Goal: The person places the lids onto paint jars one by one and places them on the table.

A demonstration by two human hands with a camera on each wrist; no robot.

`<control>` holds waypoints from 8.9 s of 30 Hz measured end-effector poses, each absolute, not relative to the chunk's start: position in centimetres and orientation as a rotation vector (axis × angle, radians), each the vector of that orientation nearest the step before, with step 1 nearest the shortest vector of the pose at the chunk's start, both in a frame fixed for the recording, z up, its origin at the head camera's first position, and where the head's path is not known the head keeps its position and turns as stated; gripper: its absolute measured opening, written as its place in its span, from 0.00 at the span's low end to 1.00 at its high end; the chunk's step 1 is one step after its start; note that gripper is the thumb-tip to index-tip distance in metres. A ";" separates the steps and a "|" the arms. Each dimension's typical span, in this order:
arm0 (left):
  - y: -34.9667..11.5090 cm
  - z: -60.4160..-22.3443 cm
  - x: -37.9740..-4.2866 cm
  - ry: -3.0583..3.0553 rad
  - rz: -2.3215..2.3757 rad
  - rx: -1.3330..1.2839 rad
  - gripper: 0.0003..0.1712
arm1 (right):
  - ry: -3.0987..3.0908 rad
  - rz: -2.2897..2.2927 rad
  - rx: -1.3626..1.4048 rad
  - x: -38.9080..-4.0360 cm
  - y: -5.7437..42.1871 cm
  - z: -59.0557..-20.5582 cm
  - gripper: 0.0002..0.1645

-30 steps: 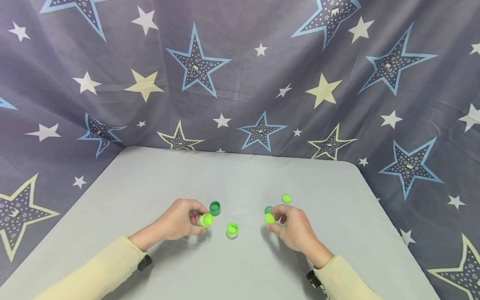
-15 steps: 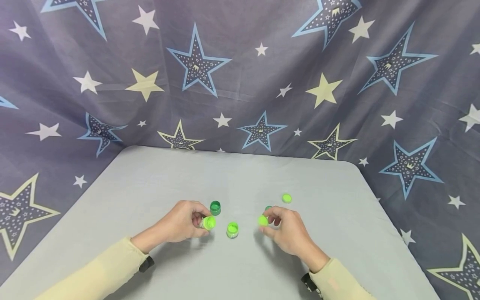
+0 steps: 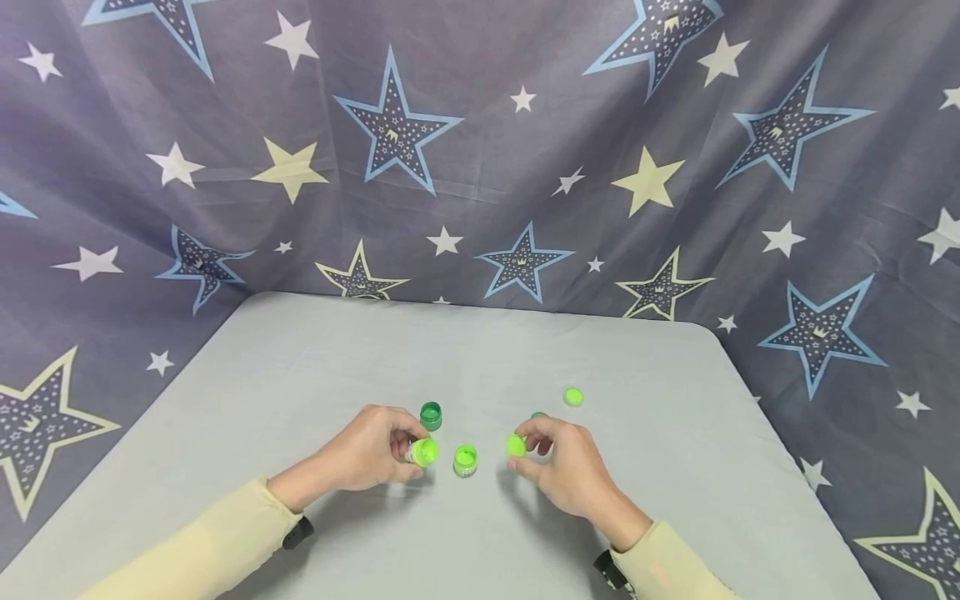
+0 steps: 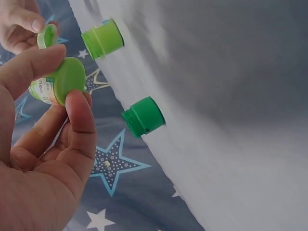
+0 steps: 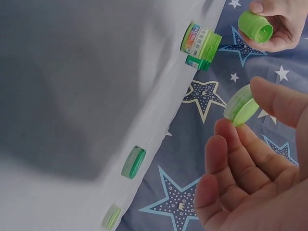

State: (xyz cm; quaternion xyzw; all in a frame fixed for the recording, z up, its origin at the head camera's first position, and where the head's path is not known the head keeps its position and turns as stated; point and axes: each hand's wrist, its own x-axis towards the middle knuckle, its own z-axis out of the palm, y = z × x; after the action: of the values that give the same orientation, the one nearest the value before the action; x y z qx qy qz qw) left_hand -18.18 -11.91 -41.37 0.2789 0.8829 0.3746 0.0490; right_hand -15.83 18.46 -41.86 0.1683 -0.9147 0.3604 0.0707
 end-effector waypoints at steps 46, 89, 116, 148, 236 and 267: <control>-10.1 -40.8 -17.4 2.633 1.174 0.873 0.17 | -2.721 1.155 0.678 -14.6 14.3 -41.5 0.18; -9.4 -40.7 -17.2 2.627 1.166 0.898 0.15 | -2.720 1.179 0.780 -14.7 12.5 -41.4 0.15; -9.4 -40.6 -17.1 2.612 1.170 0.887 0.14 | -2.753 1.140 0.722 -14.8 12.0 -41.4 0.13; -9.5 -40.4 -17.2 2.633 1.165 0.928 0.16 | -2.641 1.179 0.850 -15.0 12.0 -41.5 0.19; -9.5 -40.5 -17.3 2.641 1.164 0.922 0.15 | -2.711 1.059 0.723 -15.5 11.9 -41.8 0.14; -9.1 -40.1 -17.0 2.645 1.182 0.900 0.15 | -2.623 1.088 0.816 -15.3 12.2 -41.8 0.12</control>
State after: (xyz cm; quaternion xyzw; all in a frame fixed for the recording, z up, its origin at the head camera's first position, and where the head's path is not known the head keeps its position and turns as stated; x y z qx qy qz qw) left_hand -17.04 -9.06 -40.09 0.2963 0.8705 0.3891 0.0541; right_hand -15.27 12.21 -41.80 0.2749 -0.8838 0.3668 0.0935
